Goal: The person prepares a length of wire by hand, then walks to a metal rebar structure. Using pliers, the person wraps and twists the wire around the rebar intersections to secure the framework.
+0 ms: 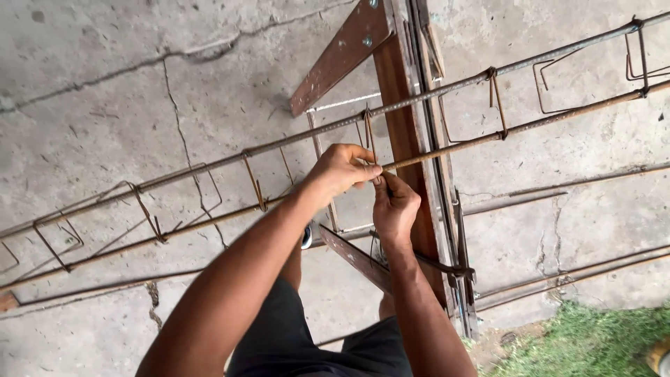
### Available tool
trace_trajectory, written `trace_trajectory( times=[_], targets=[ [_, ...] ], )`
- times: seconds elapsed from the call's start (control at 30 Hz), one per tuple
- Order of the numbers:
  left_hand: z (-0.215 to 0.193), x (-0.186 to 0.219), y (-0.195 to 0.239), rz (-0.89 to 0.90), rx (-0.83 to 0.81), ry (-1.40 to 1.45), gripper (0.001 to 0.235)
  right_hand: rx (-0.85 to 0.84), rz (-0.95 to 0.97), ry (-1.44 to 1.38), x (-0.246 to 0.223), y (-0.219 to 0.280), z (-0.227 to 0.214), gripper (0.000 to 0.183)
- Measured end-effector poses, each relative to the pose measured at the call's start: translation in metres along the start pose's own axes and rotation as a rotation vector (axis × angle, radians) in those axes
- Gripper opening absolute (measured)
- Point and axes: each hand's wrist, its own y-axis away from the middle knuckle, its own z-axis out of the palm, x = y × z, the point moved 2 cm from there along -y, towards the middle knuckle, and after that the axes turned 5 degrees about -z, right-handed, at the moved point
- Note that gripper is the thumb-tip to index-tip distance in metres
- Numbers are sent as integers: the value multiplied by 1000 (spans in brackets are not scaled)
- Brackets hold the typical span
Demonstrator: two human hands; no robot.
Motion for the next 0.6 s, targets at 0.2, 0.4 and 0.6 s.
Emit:
trace_trajectory(
  times=[0.2,0.4,0.6],
  targets=[
    [13,-24,-39,-90,-254,-50,40,-20,-7,67,-9,-2,-5,6],
    [5,16,0,-49,-183,-303,27,-140,102,186,-24,1,-18,9],
    [2,34,23,-43,-137,-327,31,-289,430,129,-19,30,-43,13]
  ],
)
